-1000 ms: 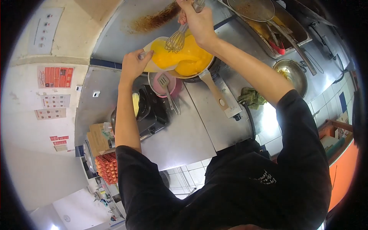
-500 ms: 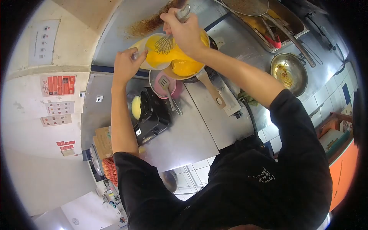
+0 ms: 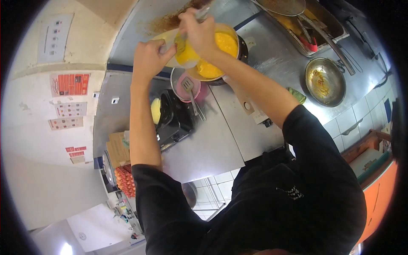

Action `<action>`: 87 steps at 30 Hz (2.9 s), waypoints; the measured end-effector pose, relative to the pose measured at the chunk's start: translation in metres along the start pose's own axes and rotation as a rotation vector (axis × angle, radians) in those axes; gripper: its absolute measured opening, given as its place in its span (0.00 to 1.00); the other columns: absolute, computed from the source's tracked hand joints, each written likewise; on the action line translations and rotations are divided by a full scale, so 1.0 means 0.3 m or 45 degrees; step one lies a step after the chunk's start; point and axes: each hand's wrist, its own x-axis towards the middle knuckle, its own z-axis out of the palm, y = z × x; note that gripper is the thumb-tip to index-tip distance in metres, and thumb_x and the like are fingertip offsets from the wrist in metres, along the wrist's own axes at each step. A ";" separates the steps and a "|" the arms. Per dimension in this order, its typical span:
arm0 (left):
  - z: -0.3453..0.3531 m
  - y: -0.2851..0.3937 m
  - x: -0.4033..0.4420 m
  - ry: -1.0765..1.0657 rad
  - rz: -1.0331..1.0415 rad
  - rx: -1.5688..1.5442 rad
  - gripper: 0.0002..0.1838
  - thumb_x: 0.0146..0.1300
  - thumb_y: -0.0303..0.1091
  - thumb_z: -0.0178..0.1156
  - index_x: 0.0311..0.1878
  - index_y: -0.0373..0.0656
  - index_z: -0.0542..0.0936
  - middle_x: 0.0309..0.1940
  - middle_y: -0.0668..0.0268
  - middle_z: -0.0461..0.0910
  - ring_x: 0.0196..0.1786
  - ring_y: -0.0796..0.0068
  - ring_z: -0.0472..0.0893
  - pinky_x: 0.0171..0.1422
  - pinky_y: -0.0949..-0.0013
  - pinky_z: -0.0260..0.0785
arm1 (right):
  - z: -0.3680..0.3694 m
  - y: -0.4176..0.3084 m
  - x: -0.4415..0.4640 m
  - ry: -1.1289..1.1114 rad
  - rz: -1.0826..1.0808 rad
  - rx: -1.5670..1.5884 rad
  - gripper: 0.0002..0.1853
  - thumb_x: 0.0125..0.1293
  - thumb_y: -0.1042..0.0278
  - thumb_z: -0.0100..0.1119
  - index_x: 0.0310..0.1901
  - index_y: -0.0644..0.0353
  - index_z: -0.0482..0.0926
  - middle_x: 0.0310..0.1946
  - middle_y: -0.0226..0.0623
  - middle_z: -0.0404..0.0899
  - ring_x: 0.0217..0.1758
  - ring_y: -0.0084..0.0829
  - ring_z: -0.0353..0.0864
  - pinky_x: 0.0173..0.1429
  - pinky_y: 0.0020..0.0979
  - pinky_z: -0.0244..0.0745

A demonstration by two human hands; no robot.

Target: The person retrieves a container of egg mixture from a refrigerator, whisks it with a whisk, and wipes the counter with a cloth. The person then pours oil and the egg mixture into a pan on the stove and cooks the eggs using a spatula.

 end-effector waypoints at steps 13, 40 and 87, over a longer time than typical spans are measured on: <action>0.126 0.061 -0.021 0.090 -0.013 0.208 0.24 0.60 0.56 0.69 0.25 0.42 0.85 0.19 0.57 0.82 0.25 0.51 0.82 0.42 0.52 0.71 | -0.055 -0.002 -0.007 -0.114 -0.028 -0.032 0.15 0.70 0.67 0.61 0.24 0.58 0.75 0.19 0.23 0.72 0.23 0.18 0.70 0.30 0.27 0.64; 0.252 0.106 -0.495 0.908 -1.100 -0.508 0.25 0.61 0.53 0.68 0.24 0.36 0.84 0.20 0.46 0.79 0.25 0.45 0.81 0.34 0.49 0.72 | 0.084 0.003 -0.187 -0.424 0.028 0.082 0.10 0.71 0.73 0.60 0.29 0.60 0.77 0.27 0.29 0.77 0.31 0.24 0.73 0.46 0.33 0.73; 0.486 -0.300 -3.098 1.499 -2.644 -0.211 0.28 0.73 0.59 0.63 0.48 0.38 0.75 0.38 0.60 0.72 0.31 0.70 0.71 0.35 0.64 0.69 | -0.987 0.087 -1.348 0.453 0.031 -2.459 0.20 0.67 0.65 0.69 0.55 0.63 0.75 0.36 0.43 0.83 0.36 0.37 0.84 0.46 0.39 0.79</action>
